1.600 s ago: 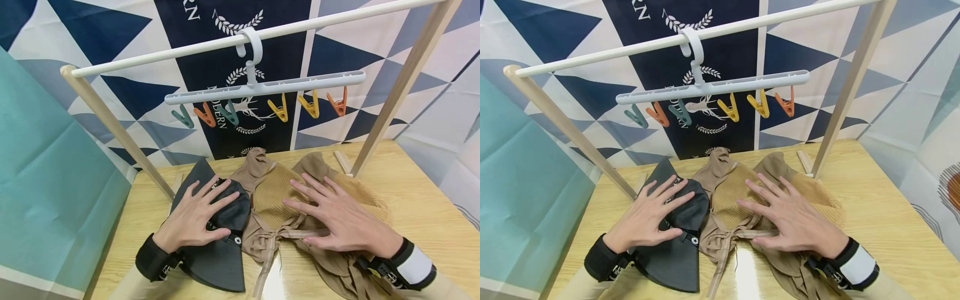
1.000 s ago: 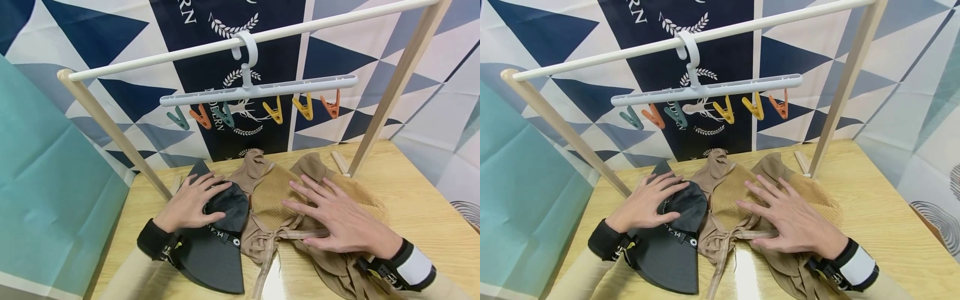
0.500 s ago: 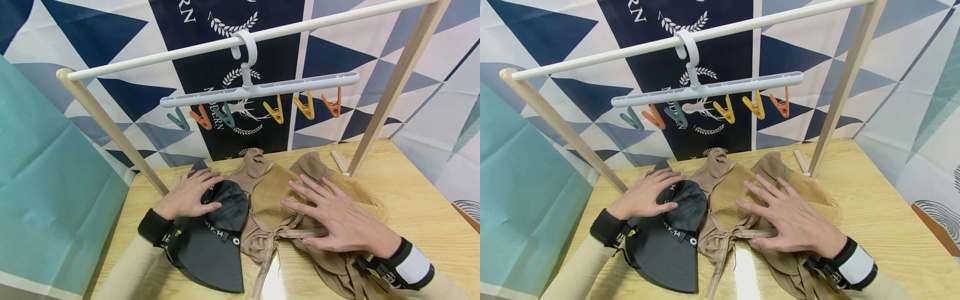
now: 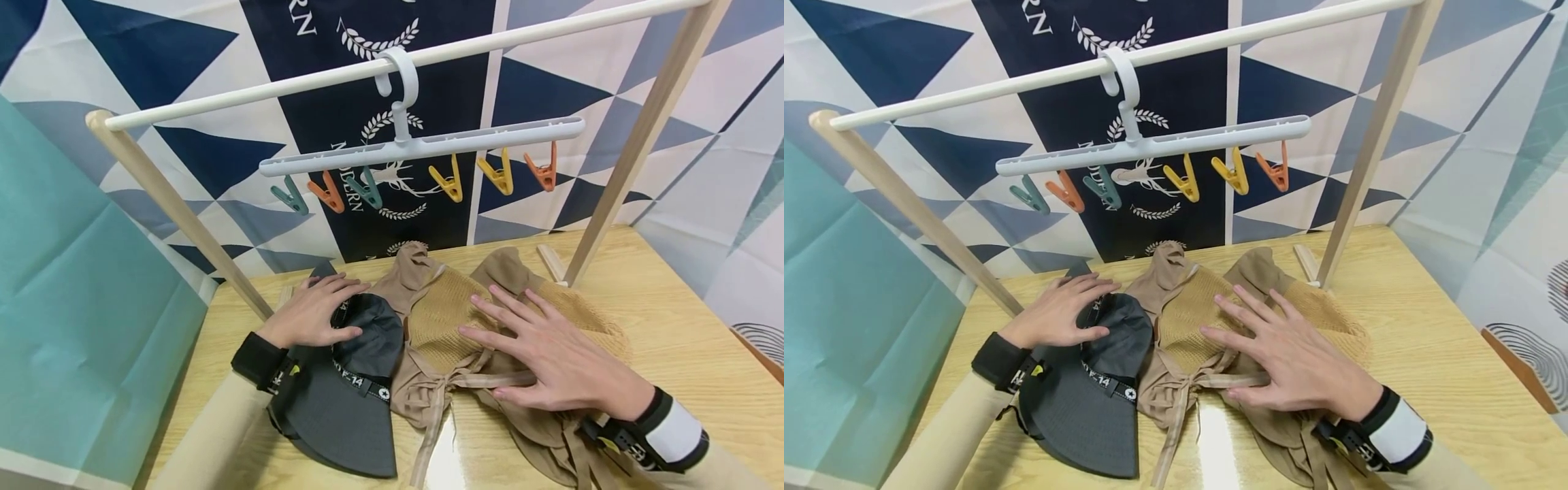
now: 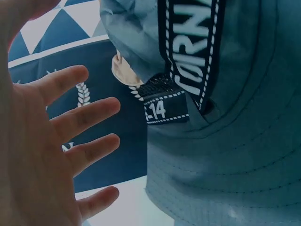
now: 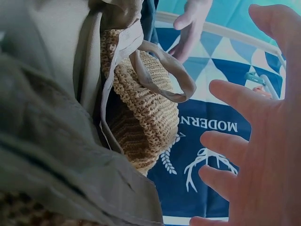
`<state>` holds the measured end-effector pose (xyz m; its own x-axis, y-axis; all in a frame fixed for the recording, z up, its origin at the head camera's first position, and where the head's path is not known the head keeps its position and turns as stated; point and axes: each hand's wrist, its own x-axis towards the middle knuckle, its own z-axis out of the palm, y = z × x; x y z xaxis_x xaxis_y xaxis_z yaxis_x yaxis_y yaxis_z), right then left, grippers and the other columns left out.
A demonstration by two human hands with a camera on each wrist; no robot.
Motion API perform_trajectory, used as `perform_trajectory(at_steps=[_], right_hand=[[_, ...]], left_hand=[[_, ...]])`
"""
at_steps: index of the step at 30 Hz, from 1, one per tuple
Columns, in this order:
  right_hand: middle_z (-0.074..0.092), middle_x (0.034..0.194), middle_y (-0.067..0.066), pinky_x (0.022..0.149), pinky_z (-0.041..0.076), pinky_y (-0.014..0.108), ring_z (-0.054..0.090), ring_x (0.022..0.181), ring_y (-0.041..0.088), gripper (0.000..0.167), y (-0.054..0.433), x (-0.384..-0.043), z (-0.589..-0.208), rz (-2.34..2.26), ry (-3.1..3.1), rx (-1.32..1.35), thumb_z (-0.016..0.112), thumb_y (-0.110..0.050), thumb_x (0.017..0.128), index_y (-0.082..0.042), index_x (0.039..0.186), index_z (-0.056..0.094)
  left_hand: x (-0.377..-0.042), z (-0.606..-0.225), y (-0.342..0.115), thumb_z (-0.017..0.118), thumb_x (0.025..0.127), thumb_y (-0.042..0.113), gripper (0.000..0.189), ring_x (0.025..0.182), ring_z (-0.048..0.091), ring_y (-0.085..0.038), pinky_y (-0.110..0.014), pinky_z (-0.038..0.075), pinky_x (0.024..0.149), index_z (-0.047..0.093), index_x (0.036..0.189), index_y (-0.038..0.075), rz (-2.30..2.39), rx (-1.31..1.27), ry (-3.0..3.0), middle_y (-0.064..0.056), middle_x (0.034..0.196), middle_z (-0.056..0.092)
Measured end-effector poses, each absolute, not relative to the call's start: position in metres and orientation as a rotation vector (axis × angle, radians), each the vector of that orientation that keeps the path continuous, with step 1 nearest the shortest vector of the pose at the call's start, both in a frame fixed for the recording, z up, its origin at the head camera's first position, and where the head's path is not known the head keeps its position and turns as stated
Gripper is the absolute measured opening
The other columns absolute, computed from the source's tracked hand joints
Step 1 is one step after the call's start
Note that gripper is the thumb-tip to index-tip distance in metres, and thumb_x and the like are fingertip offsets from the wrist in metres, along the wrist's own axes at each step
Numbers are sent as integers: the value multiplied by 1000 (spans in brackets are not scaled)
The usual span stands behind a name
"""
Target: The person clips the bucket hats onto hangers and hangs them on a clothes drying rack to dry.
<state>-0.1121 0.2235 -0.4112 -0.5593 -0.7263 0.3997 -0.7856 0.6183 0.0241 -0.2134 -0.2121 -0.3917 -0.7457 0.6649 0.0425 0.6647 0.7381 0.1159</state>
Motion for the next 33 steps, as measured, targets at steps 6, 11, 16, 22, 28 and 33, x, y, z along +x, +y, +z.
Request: perform_trajectory(at_steps=[6,11,16,22,28,33], right_hand=[[35,186,5,144,6,53,4,181,18,86,222,-110,-411,215,-2465,1209,68,-75,98,-37,172,46],[36,186,5,130,30,68,4,181,18,86,223,-110,-412,220,-2473,1193,66,-76,98,-38,172,46],[36,186,4,143,10,55,3,181,16,87,225,-110,-411,209,-2479,1200,69,-76,97,-37,172,46],[34,187,3,143,-7,40,2,181,15,88,224,-109,-410,212,-2493,1203,71,-74,97,-38,172,46],[33,188,3,133,24,70,3,181,16,88,224,-107,-409,231,-2511,1205,72,-73,96,-38,172,46],[34,187,3,119,36,72,4,181,16,88,224,-107,-409,228,-2511,1198,72,-74,96,-39,172,46]], left_hand=[[-220,-391,-211,77,97,56,84,163,50,-42,-78,40,124,54,167,16,173,1045,2865,-20,172,56],[-225,-393,-207,77,97,54,82,164,49,-42,-77,40,124,56,165,13,176,1043,2836,-21,172,55],[-229,-394,-205,77,97,54,82,163,50,-42,-76,41,124,58,164,11,149,1036,2820,-22,171,56],[-232,-399,-205,77,97,54,81,161,53,-41,-76,41,124,59,163,11,142,1023,2822,-24,169,57],[-233,-408,-205,77,96,53,78,154,59,-41,-73,44,122,62,160,10,95,1065,2821,-21,162,64],[-236,-411,-203,77,94,49,76,150,62,-40,-72,46,120,64,157,8,77,1094,2844,-19,158,67]])
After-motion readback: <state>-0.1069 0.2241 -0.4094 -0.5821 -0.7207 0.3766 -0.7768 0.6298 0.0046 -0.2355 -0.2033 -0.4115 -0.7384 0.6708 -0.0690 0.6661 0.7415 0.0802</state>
